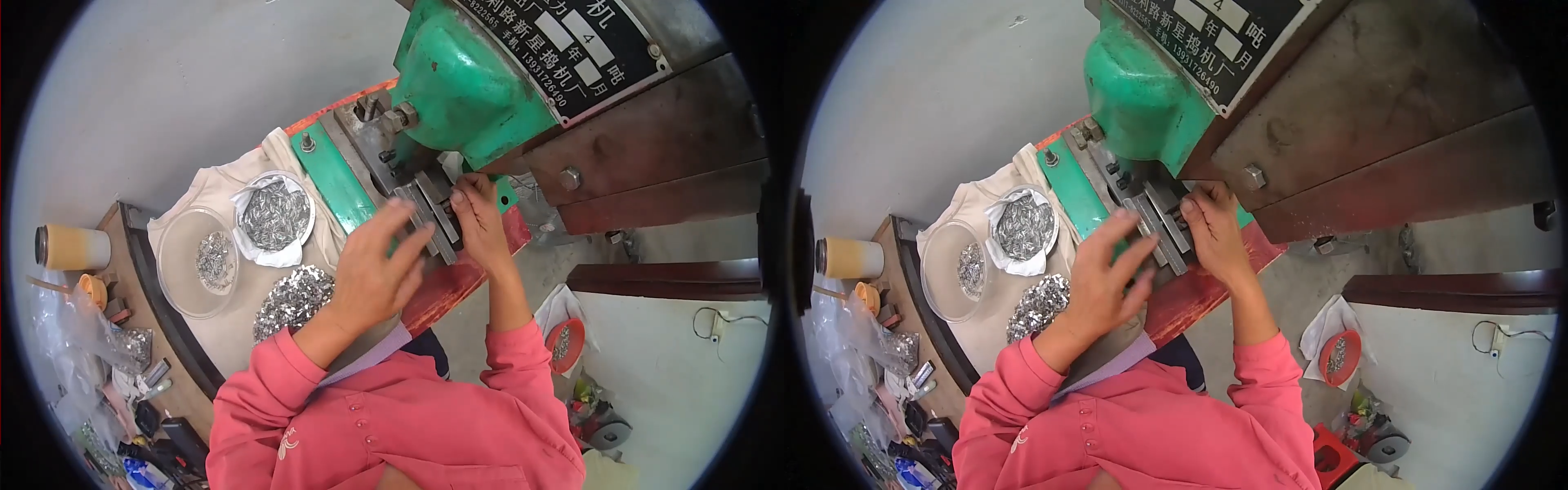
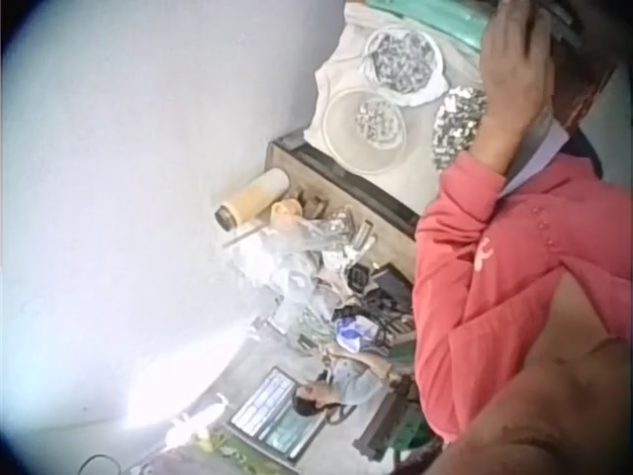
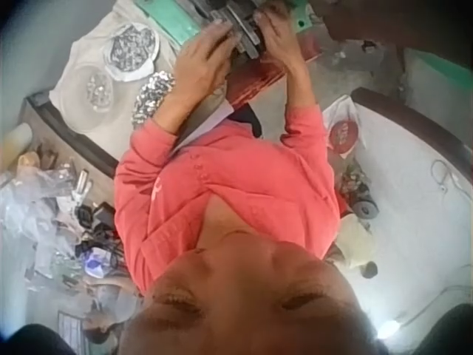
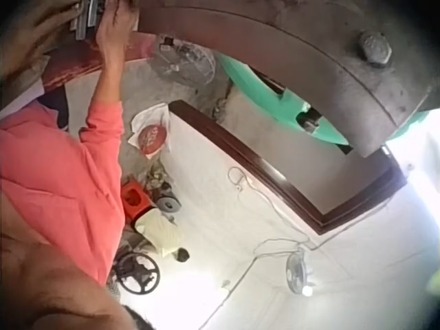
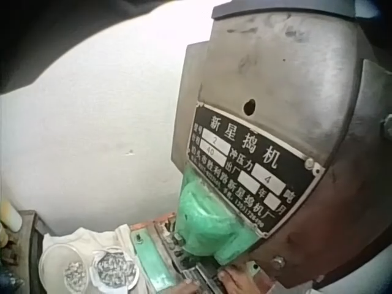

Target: The person assembles small metal stars onto a carrier strip by hand, then feeds the loaded strip into a pressing machine.

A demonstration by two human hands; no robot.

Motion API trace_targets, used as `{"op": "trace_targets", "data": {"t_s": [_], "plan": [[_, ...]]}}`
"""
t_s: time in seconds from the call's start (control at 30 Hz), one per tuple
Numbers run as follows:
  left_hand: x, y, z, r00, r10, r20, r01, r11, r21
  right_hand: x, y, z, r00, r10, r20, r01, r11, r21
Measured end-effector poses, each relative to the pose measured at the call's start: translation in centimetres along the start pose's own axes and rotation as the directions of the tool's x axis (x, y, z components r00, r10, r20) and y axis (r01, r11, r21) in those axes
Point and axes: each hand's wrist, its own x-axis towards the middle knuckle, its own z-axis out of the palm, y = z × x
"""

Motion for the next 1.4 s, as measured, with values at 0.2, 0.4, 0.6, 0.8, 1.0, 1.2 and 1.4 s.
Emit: {"op": "trace_targets", "data": {"t_s": [0.2,0.4,0.6,0.8,1.0,1.2,1.4], "plan": [[0.6,1.1,2.8,0.946,-0.312,-0.09,0.288,0.934,-0.21,-0.2,-0.2,0.7,0.996,0.047,-0.077,-0.032,0.983,0.182],[1.3,1.1,4.0,0.918,-0.38,-0.115,0.35,0.911,-0.217,-0.3,-0.1,0.8,0.996,0.029,-0.081,-0.016,0.988,0.156],[1.4,0.7,4.7,0.916,-0.365,-0.163,0.316,0.911,-0.264,-0.3,-0.4,1.0,0.992,0.004,-0.123,0.005,0.997,0.075],[1.0,0.4,4.1,0.922,-0.36,-0.142,0.304,0.901,-0.309,-0.3,-2.2,-0.1,0.988,0.043,-0.15,-0.038,0.999,0.036],[0.1,-0.4,2.4,0.937,-0.349,-0.018,0.32,0.876,-0.362,0.7,-1.7,-7.8,0.389,-0.275,-0.879,0.058,0.96,-0.275],[0.5,-1.1,1.3,0.938,-0.344,0.048,0.344,0.9,-0.267,3.0,-0.7,-18.9,0.377,-0.423,-0.824,0.075,0.901,-0.428],[0.8,-1.4,1.5,0.934,-0.358,-0.01,0.345,0.906,-0.247,5.7,-6.9,-17.0,0.54,-0.321,-0.778,0.131,0.945,-0.3]]}}
